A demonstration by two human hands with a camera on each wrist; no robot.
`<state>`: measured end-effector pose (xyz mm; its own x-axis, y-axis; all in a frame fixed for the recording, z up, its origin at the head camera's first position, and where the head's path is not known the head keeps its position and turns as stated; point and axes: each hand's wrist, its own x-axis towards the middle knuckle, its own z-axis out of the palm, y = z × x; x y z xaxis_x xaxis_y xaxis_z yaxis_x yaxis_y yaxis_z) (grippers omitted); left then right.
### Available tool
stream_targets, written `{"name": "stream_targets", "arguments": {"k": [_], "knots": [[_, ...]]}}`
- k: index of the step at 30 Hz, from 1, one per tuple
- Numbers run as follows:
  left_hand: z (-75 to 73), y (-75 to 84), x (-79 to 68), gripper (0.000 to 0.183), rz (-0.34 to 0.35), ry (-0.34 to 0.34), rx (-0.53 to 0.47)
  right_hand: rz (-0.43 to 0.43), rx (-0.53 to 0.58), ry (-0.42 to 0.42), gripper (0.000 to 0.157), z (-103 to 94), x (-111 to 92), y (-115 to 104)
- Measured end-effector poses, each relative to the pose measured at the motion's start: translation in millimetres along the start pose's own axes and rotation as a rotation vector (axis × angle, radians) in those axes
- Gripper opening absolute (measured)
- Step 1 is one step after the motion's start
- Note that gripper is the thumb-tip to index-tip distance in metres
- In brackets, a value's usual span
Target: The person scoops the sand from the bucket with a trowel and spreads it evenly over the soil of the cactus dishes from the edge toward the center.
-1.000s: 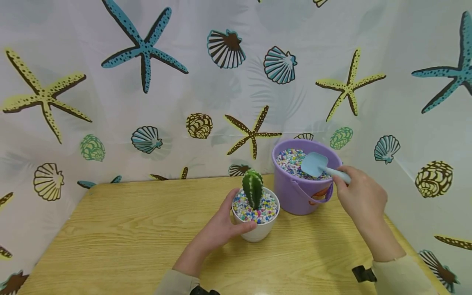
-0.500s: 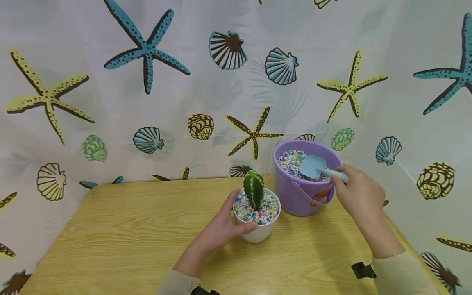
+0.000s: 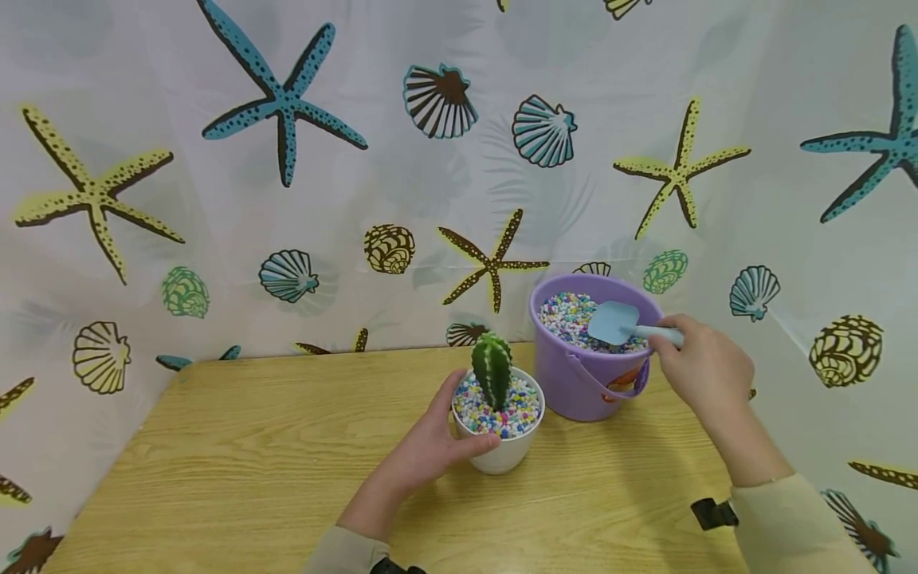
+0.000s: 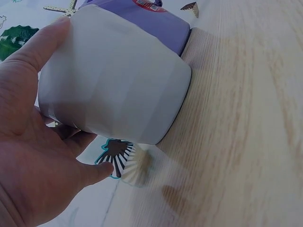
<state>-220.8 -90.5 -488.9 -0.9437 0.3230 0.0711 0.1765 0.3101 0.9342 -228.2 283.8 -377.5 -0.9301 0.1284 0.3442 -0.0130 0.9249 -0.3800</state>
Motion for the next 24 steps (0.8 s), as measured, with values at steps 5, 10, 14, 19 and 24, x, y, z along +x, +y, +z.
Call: {"name": "stream_targets", "arguments": {"k": [5,10,14,19,24], "knots": [[-0.4,-0.5,0.3,0.114,-0.005,-0.002,0.010,-0.002,0.012,-0.052,0.043,-4.9,9,6],[-0.7,-0.6,0.4,0.114,-0.014,-0.001,0.014,-0.017,0.021,-0.085,0.043,-8.5,16,12],[-0.9,-0.2,-0.8,0.114,-0.009,0.002,0.009,-0.027,0.022,-0.113,0.044,-10.5,20,15],[-1.1,0.8,-1.3,0.118,-0.029,0.003,0.002,-0.040,0.015,-0.121,0.049,-11.7,20,16],[-1.6,2.6,-2.6,0.123,-0.039,0.008,0.021,-0.047,0.016,-0.111,0.053,-12.1,19,15]]}}
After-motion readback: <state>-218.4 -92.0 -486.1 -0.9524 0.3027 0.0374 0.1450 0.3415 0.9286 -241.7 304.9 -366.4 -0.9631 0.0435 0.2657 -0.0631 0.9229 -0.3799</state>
